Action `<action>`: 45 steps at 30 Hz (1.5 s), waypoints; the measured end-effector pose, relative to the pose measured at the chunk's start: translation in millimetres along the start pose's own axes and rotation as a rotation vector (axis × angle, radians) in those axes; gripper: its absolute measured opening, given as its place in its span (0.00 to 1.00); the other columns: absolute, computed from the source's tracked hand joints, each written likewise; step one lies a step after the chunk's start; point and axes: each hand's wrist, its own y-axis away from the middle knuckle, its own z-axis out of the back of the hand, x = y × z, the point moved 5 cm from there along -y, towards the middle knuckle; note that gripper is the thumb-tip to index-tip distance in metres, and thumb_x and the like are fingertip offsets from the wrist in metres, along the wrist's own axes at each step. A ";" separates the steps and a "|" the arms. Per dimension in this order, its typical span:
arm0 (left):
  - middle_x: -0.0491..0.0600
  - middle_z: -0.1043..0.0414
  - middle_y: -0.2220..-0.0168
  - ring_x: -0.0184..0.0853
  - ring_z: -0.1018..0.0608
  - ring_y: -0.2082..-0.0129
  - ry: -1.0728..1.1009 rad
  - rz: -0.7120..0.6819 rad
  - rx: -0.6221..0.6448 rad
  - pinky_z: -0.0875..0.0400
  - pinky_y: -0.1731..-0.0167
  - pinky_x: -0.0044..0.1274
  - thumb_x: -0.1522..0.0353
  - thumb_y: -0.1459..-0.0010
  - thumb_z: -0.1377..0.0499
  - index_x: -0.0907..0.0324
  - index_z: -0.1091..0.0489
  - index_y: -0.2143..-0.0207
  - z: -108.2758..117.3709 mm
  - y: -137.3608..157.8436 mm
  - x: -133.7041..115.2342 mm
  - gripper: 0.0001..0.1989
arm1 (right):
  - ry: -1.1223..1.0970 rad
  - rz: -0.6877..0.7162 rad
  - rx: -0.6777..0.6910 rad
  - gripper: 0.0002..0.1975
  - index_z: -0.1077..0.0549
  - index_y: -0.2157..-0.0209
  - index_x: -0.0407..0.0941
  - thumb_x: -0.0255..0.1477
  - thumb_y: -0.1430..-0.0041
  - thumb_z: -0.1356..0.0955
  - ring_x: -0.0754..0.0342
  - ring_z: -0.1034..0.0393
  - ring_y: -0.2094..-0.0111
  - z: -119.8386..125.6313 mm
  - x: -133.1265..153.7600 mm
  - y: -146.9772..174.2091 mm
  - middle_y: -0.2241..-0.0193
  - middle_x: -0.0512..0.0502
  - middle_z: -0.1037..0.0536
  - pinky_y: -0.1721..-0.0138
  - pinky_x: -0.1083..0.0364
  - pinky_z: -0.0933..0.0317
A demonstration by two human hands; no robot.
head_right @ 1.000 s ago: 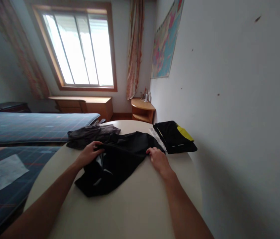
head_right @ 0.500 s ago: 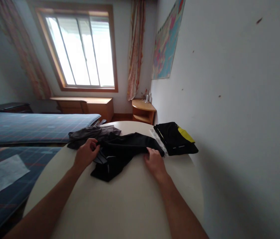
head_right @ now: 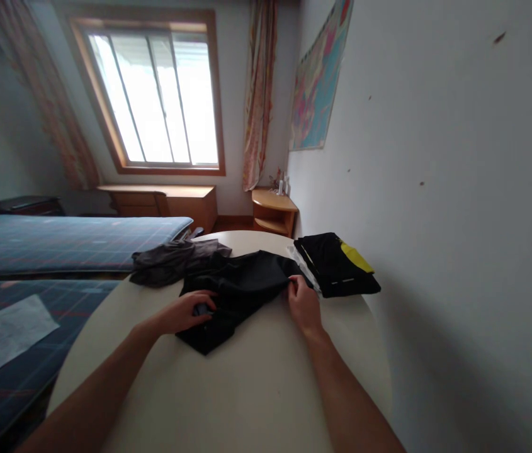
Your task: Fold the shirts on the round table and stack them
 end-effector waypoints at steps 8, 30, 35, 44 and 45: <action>0.51 0.29 0.43 0.44 0.26 0.45 0.048 0.020 0.015 0.34 0.43 0.32 0.73 0.52 0.42 0.53 0.24 0.55 -0.7 1.3 -6.0 0.20 | -0.137 0.008 -0.057 0.15 0.32 0.55 0.46 0.37 0.36 0.43 0.43 0.25 0.60 -3.8 -1.9 -7.7 0.62 0.40 0.21 0.58 0.47 0.35; 0.50 0.25 0.63 0.38 0.25 0.62 -0.125 0.227 -0.826 0.30 0.57 0.28 0.59 0.39 0.45 0.56 0.25 0.61 57.2 11.1 41.7 0.13 | -0.627 -0.193 -0.361 0.22 0.30 0.54 0.44 0.45 0.42 0.35 0.53 0.30 0.70 25.5 -33.1 -31.0 0.67 0.46 0.27 0.72 0.54 0.31; 0.49 0.26 0.65 0.35 0.25 0.70 -0.144 0.283 -0.824 0.30 0.65 0.25 0.58 0.37 0.47 0.57 0.24 0.62 53.2 11.8 47.6 0.16 | -0.706 0.011 -0.040 0.29 0.39 0.39 0.49 0.41 0.41 0.35 0.46 0.33 0.43 4.1 -10.6 -31.9 0.42 0.39 0.31 0.47 0.46 0.33; 0.46 0.22 0.71 0.36 0.20 0.70 -0.097 0.385 -0.688 0.32 0.68 0.23 0.57 0.36 0.50 0.53 0.27 0.61 40.2 8.3 42.4 0.15 | -0.468 0.068 0.380 0.43 0.48 0.33 0.45 0.36 0.48 0.30 0.47 0.28 0.51 -33.9 3.3 -10.5 0.50 0.38 0.26 0.51 0.46 0.32; 0.46 0.21 0.69 0.37 0.20 0.68 -0.071 0.379 -0.686 0.31 0.67 0.23 0.56 0.35 0.50 0.53 0.27 0.61 39.6 8.0 40.3 0.15 | -0.411 0.075 0.406 0.38 0.42 0.35 0.45 0.36 0.46 0.31 0.48 0.26 0.58 -33.6 3.8 -9.9 0.56 0.42 0.23 0.54 0.46 0.31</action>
